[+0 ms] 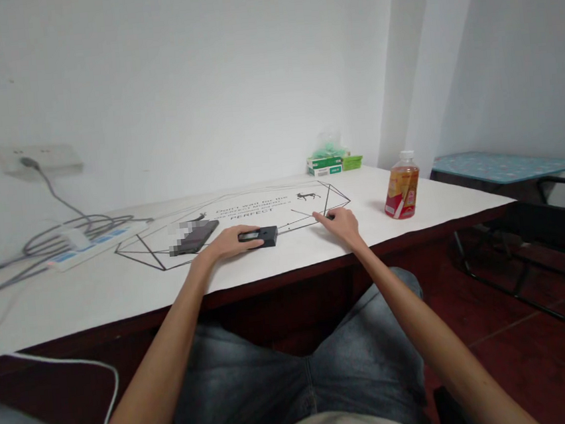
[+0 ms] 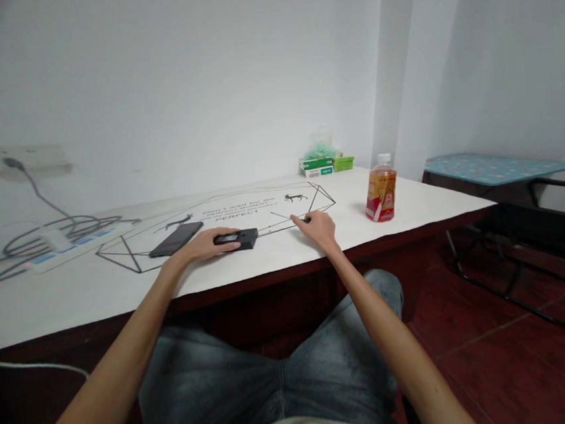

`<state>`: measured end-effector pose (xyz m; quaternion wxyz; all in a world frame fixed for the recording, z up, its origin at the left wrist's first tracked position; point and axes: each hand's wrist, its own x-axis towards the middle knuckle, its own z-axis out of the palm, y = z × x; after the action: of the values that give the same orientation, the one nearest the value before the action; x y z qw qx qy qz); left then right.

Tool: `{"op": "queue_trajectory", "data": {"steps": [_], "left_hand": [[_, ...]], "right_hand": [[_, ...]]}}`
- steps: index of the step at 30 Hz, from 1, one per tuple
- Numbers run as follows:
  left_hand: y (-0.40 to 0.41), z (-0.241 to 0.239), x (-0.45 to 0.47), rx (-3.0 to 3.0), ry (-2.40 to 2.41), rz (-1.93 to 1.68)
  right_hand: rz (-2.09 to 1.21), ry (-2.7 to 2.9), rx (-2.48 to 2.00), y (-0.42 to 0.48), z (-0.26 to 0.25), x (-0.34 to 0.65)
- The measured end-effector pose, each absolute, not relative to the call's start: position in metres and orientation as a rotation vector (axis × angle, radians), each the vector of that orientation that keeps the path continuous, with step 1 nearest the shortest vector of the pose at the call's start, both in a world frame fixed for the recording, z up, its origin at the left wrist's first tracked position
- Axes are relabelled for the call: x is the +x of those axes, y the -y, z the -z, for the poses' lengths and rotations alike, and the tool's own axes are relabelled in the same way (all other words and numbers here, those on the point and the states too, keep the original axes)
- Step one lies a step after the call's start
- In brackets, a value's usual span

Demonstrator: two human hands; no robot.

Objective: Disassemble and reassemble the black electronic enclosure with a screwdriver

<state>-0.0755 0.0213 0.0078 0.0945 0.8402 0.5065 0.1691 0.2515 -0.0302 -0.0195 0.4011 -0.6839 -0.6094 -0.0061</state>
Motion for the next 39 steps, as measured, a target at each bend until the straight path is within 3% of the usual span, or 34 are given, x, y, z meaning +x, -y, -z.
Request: {"op": "queue_trajectory", "data": {"steps": [4, 14, 18, 27, 32, 39], "left_hand": [[-0.018, -0.011, -0.075, 2.544, -1.502, -0.419], [0.008, -0.029, -0.022, 2.499, -2.278, -0.089], [0.006, -0.028, -0.005, 2.448, -2.225, -0.135], [-0.024, -0.001, -0.025, 2.426, -2.153, -0.912], [-0.042, 0.002, -0.03, 2.65, -1.619, -0.541], [-0.024, -0.001, -0.022, 2.604, -1.956, -0.532]], "right_hand": [[0.006, 1.56, -1.731, 0.031, 0.019, 0.253], [-0.025, 1.573, -1.709, 0.031, 0.02, 0.254], [-0.027, 1.576, -1.698, 0.03, 0.021, 0.253], [-0.026, 1.675, -1.667, 0.028, 0.022, 0.253], [-0.071, 1.721, -1.613, 0.027, 0.023, 0.254], [-0.186, 1.932, -1.34, 0.03, 0.023, 0.256]]}}
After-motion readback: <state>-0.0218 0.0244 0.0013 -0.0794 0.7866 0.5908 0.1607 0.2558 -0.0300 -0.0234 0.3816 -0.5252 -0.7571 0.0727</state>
